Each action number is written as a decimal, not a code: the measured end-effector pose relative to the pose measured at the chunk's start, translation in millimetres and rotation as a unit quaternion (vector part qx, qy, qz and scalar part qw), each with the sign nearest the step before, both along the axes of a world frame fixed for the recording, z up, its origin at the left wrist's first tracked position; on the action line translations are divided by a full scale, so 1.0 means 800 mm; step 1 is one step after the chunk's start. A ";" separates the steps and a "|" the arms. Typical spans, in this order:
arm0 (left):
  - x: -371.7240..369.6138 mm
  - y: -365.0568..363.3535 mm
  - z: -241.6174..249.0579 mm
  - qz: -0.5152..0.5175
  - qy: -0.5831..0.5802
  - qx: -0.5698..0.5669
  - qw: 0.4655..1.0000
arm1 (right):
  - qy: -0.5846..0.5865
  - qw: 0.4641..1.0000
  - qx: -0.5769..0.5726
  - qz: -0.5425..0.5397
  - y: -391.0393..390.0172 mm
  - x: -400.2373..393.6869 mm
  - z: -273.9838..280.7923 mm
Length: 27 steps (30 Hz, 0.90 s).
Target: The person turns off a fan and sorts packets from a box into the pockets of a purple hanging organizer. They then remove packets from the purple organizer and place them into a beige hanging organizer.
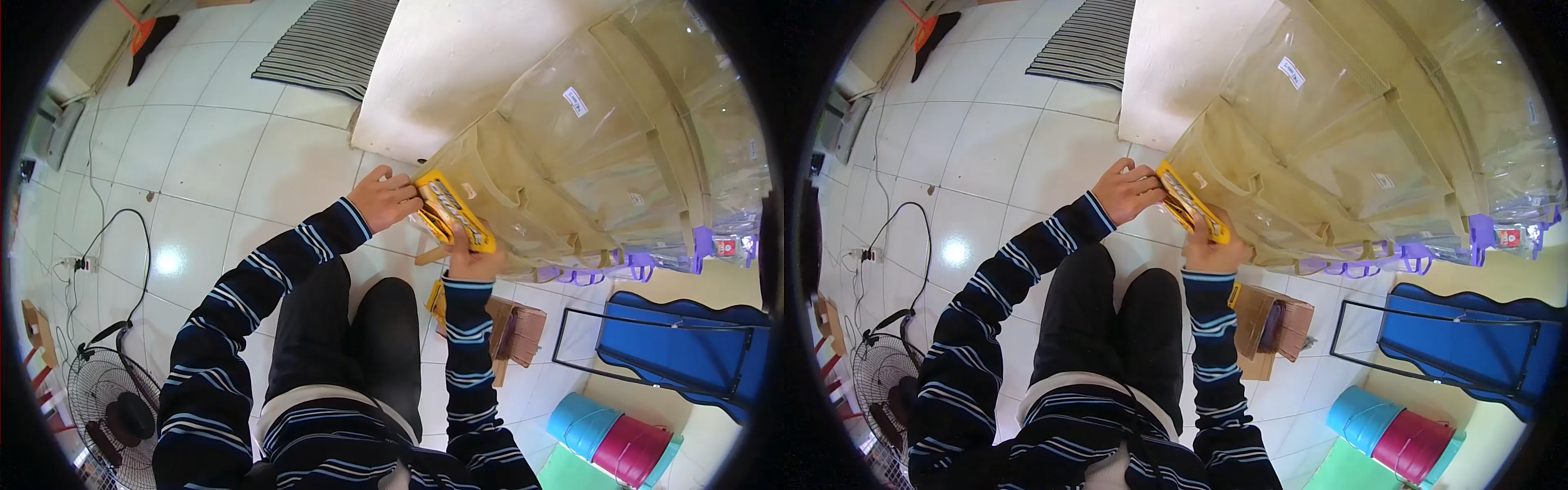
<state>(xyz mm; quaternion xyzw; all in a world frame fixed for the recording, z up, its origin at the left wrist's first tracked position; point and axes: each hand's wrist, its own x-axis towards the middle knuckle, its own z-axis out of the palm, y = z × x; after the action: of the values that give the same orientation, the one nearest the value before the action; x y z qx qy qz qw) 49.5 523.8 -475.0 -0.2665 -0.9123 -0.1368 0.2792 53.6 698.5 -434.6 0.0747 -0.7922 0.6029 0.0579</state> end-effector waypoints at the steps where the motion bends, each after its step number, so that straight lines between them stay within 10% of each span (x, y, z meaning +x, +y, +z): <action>1: 0.001 0.001 0.000 -0.003 0.000 0.000 1.000 | 0.061 0.994 0.087 -0.005 -0.002 -0.005 -0.007; 9: 0.005 -0.012 0.006 0.026 0.011 0.009 1.000 | 0.097 0.883 0.457 0.044 -0.031 0.008 0.120; 13: 0.015 -0.005 0.010 0.010 -0.003 0.019 1.000 | 0.152 0.790 0.580 0.124 -0.053 -0.023 0.070; 27: 0.022 0.011 0.002 0.061 0.009 0.062 0.996 | 0.184 0.867 0.436 0.154 -0.048 -0.049 -0.001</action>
<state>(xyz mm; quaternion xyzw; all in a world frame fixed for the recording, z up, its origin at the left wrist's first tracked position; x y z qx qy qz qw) 67.2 532.8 -473.4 -0.1941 -0.9141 -0.1734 0.3111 14.5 660.2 -435.5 0.3229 -0.9278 0.1728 0.0706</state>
